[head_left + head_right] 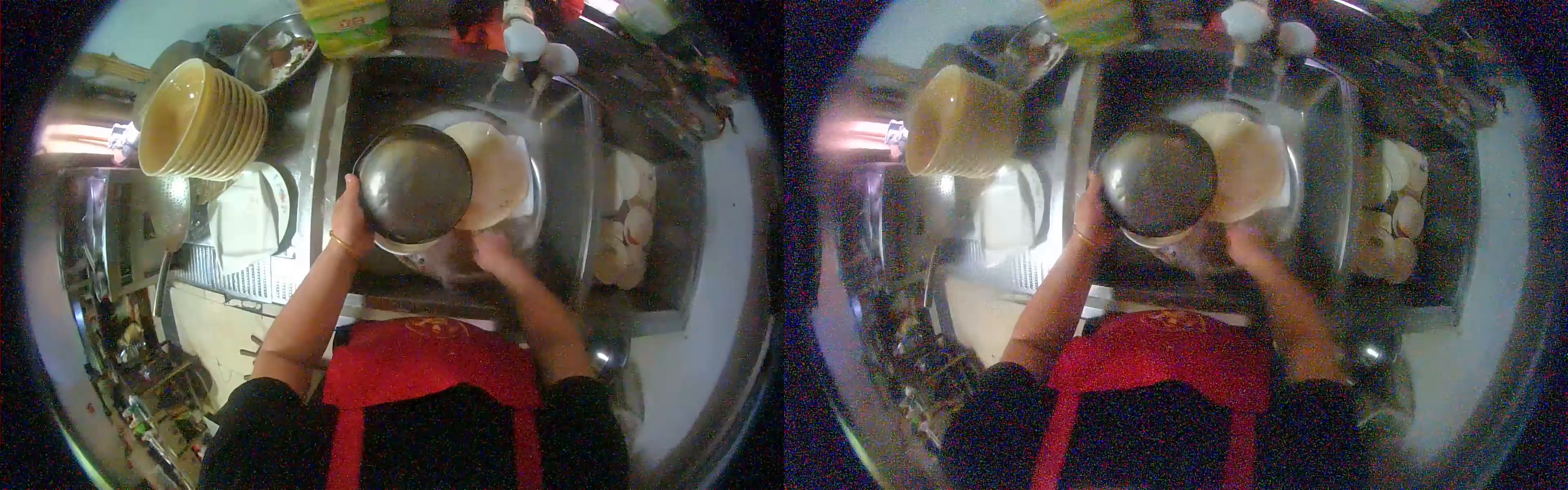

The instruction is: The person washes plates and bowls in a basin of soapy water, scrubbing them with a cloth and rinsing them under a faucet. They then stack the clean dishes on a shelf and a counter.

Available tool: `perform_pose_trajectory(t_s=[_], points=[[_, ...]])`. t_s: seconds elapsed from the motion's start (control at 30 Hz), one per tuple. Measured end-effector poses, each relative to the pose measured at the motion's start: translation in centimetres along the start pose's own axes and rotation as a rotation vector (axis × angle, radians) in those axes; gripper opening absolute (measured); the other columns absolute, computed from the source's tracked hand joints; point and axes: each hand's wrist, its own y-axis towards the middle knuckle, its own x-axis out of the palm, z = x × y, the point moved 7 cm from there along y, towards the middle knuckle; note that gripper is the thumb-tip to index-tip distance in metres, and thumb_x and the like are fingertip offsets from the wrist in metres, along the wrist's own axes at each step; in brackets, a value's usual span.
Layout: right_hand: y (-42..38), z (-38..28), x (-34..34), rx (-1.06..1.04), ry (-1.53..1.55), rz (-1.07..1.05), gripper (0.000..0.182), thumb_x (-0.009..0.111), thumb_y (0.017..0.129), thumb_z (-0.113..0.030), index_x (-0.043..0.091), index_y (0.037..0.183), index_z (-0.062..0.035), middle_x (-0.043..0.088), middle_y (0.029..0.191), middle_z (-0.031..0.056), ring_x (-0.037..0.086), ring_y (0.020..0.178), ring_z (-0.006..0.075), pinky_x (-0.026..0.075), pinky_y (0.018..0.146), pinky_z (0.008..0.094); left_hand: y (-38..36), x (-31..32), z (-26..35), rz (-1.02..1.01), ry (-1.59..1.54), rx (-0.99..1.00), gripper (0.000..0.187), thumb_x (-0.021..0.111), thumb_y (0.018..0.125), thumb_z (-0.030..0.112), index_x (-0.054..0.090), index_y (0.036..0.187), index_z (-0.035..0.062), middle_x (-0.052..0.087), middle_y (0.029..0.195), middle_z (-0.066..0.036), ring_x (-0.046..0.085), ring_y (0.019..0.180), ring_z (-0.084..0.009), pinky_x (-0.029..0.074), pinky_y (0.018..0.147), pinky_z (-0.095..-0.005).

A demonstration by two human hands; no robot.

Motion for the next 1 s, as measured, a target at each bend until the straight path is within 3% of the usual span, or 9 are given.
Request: perform_pose_trajectory(t_s=[0.17, 0.23, 0.37, 0.43, 0.5, 0.57, 0.73, 0.83, 1.0], points=[[-0.6, -1.0, -2.9, 0.059, 0.314, 0.030, 0.026, 0.054, 0.070, -0.008, 0.059, 0.095, -0.0030, 0.059, 0.097, 0.0157, 0.057, 0.088, 0.0296, 0.045, 0.074, 0.0408, 1.3, -0.8, 0.6, -0.019, -0.015, 0.163, 0.047, 0.037, 0.092, 0.039, 0.049, 0.112, -0.0023, 0.056, 0.104, -0.012, 0.055, 0.093, -0.0225, 0.041, 0.087, -0.0350], [-3.9, -5.1, -8.3, 0.068, 0.925, -0.056, 0.030, 0.055, 0.067, -0.005, 0.058, 0.097, -0.0020, 0.058, 0.096, 0.0167, 0.057, 0.085, 0.0283, 0.046, 0.073, 0.0394, -0.1, 0.3, 1.5, 0.042, 0.084, 0.236, 0.044, 0.037, 0.092, 0.037, 0.051, 0.107, -0.0019, 0.057, 0.100, -0.011, 0.055, 0.089, -0.0219, 0.041, 0.084, -0.0345], [-10.9, -12.8, -20.4, -0.528, 0.496, 0.923, 0.028, 0.060, 0.069, -0.010, 0.058, 0.096, -0.0048, 0.056, 0.094, 0.0146, 0.055, 0.087, 0.0304, 0.045, 0.078, 0.0374, -0.7, 1.9, 0.9, 0.098, 0.238, 0.365, 0.039, 0.038, 0.092, 0.033, 0.057, 0.091, -0.0001, 0.059, 0.086, -0.006, 0.054, 0.077, -0.0172, 0.043, 0.073, -0.0316], [-10.8, -15.3, -21.9, -0.601, 0.342, 1.053, 0.024, 0.060, 0.070, -0.010, 0.059, 0.094, -0.0059, 0.056, 0.096, 0.0134, 0.053, 0.093, 0.0322, 0.043, 0.082, 0.0385, -1.5, 3.4, 0.5, 0.053, 0.335, 0.379, 0.036, 0.040, 0.091, 0.032, 0.057, 0.085, 0.0006, 0.057, 0.080, -0.003, 0.050, 0.073, -0.0128, 0.041, 0.067, -0.0293], [-9.6, -16.4, -22.7, -0.602, 0.225, 1.097, 0.024, 0.059, 0.072, -0.010, 0.059, 0.096, -0.0057, 0.056, 0.097, 0.0136, 0.052, 0.095, 0.0316, 0.042, 0.084, 0.0387, -3.4, 6.0, 1.7, -0.056, 0.775, 0.928, 0.034, 0.041, 0.091, 0.030, 0.056, 0.082, 0.0008, 0.055, 0.075, -0.002, 0.047, 0.070, -0.0094, 0.039, 0.062, -0.0259], [-7.8, -16.3, -23.3, -0.617, 0.109, 1.135, 0.024, 0.057, 0.073, -0.010, 0.059, 0.097, -0.0054, 0.056, 0.097, 0.0137, 0.051, 0.098, 0.0311, 0.040, 0.086, 0.0389, -2.5, 5.1, 0.9, -0.022, 0.691, 0.745, 0.035, 0.040, 0.091, 0.030, 0.054, 0.078, 0.0006, 0.053, 0.072, -0.001, 0.046, 0.066, -0.0092, 0.038, 0.058, -0.0261], [0.0, -6.9, -22.4, -0.104, 1.031, 0.883, 0.021, 0.055, 0.077, -0.010, 0.059, 0.096, -0.0031, 0.058, 0.094, 0.0195, 0.057, 0.086, 0.0329, 0.046, 0.074, 0.0370, -5.0, 3.9, 2.2, 0.213, 0.520, 0.551, 0.037, 0.042, 0.091, 0.031, 0.055, 0.077, -0.0003, 0.052, 0.072, -0.001, 0.044, 0.065, -0.0096, 0.038, 0.058, -0.0251], [-4.6, -10.5, -24.3, -0.411, 0.541, 1.304, 0.020, 0.056, 0.076, -0.007, 0.059, 0.095, -0.0022, 0.057, 0.093, 0.0199, 0.057, 0.084, 0.0329, 0.046, 0.074, 0.0383, -4.7, 4.6, 2.2, 0.271, 0.324, 0.458, 0.041, 0.041, 0.091, 0.035, 0.056, 0.079, -0.0013, 0.055, 0.075, -0.003, 0.045, 0.067, -0.0104, 0.039, 0.062, -0.0252], [-4.8, -12.9, -22.2, -0.460, 0.338, 1.227, 0.012, 0.054, 0.073, -0.006, 0.059, 0.084, -0.0038, 0.056, 0.094, 0.0136, 0.052, 0.092, 0.0325, 0.042, 0.083, 0.0428, -2.6, 4.5, 2.0, 0.160, 0.542, 0.471, 0.043, 0.039, 0.092, 0.036, 0.057, 0.082, -0.0013, 0.055, 0.075, -0.005, 0.046, 0.067, -0.0125, 0.040, 0.063, -0.0265]])
